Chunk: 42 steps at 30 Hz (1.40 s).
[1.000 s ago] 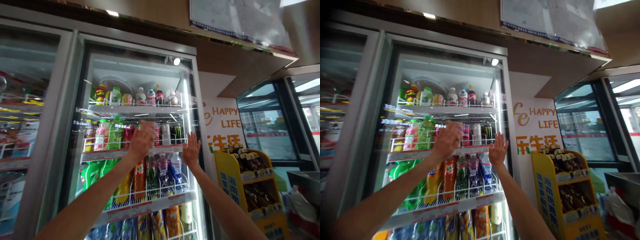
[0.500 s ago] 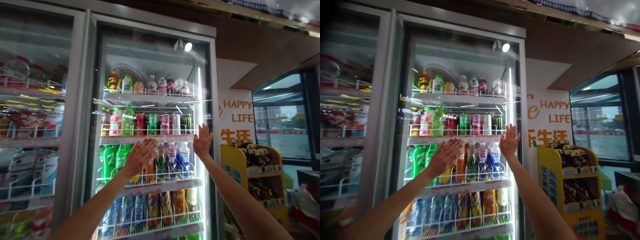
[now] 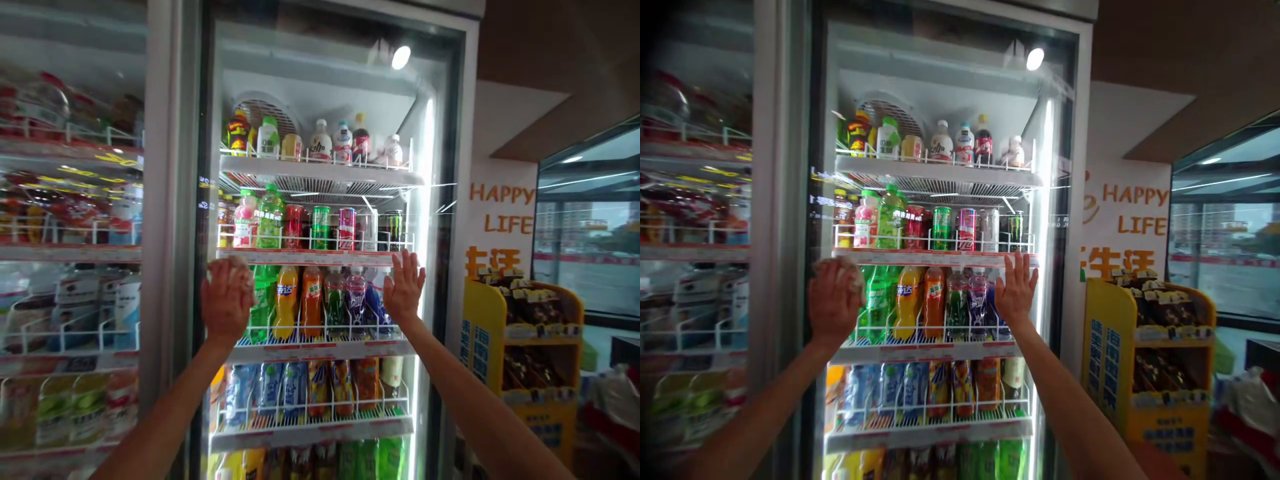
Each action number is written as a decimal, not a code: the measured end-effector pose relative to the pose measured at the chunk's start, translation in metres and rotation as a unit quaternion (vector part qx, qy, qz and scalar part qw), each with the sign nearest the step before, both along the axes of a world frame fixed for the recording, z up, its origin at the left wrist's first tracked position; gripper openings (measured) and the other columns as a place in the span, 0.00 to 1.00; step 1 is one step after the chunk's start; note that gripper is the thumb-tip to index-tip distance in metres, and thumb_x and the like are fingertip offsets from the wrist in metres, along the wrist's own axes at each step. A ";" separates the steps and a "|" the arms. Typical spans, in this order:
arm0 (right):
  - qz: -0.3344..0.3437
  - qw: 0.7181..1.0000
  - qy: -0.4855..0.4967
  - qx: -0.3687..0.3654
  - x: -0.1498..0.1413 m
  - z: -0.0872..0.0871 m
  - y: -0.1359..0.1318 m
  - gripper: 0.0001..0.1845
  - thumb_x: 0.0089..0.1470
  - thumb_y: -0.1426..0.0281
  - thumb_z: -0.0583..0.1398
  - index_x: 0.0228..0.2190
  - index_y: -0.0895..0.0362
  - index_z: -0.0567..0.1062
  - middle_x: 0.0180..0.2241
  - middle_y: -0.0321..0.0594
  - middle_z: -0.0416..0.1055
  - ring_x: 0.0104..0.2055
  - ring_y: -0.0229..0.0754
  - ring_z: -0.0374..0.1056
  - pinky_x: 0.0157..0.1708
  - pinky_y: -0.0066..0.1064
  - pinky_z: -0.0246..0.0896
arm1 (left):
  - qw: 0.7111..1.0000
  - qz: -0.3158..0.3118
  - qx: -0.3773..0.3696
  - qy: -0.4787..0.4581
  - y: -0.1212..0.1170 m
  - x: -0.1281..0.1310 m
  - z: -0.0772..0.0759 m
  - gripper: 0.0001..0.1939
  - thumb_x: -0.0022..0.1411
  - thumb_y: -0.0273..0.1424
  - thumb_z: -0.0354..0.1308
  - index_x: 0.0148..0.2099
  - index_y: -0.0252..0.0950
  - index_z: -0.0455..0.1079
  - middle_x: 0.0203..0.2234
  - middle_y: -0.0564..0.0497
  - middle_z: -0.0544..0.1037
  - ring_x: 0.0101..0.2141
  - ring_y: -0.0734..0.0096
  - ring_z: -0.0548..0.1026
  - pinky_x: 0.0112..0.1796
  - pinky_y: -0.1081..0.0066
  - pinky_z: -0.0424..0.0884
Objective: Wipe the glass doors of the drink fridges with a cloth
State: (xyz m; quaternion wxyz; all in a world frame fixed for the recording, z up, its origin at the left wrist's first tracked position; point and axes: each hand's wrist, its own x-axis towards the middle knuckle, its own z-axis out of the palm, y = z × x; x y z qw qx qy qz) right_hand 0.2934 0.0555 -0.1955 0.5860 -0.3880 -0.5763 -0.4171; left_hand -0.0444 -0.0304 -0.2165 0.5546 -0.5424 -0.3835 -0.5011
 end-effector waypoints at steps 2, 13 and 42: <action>0.002 1.000 0.001 0.004 0.000 0.000 0.000 0.29 0.58 0.66 0.46 0.60 0.56 0.51 0.62 0.47 0.48 0.65 0.48 0.39 0.60 0.51 0.37 | 0.999 -0.004 0.017 -0.044 -0.002 -0.007 -0.008 0.28 0.62 0.26 0.47 0.63 0.34 0.47 0.63 0.42 0.45 0.62 0.54 0.45 0.59 0.50 0.47; 0.014 0.999 -0.002 -0.029 -0.015 -0.017 -0.008 0.31 0.58 0.64 0.46 0.61 0.57 0.46 0.63 0.50 0.44 0.66 0.51 0.34 0.59 0.54 0.37 | 0.999 -0.015 -0.045 -0.014 -0.008 0.005 -0.046 0.30 0.62 0.27 0.48 0.64 0.40 0.45 0.63 0.46 0.45 0.62 0.59 0.44 0.60 0.54 0.46; 0.008 0.998 -0.055 -0.041 0.011 -0.084 -0.008 0.33 0.57 0.66 0.47 0.61 0.53 0.42 0.64 0.46 0.42 0.66 0.49 0.38 0.60 0.53 0.34 | 0.904 -0.051 -0.193 0.378 -0.006 0.044 -0.106 0.22 0.61 0.29 0.50 0.58 0.44 0.58 0.60 0.56 0.55 0.62 0.73 0.47 0.62 0.66 0.41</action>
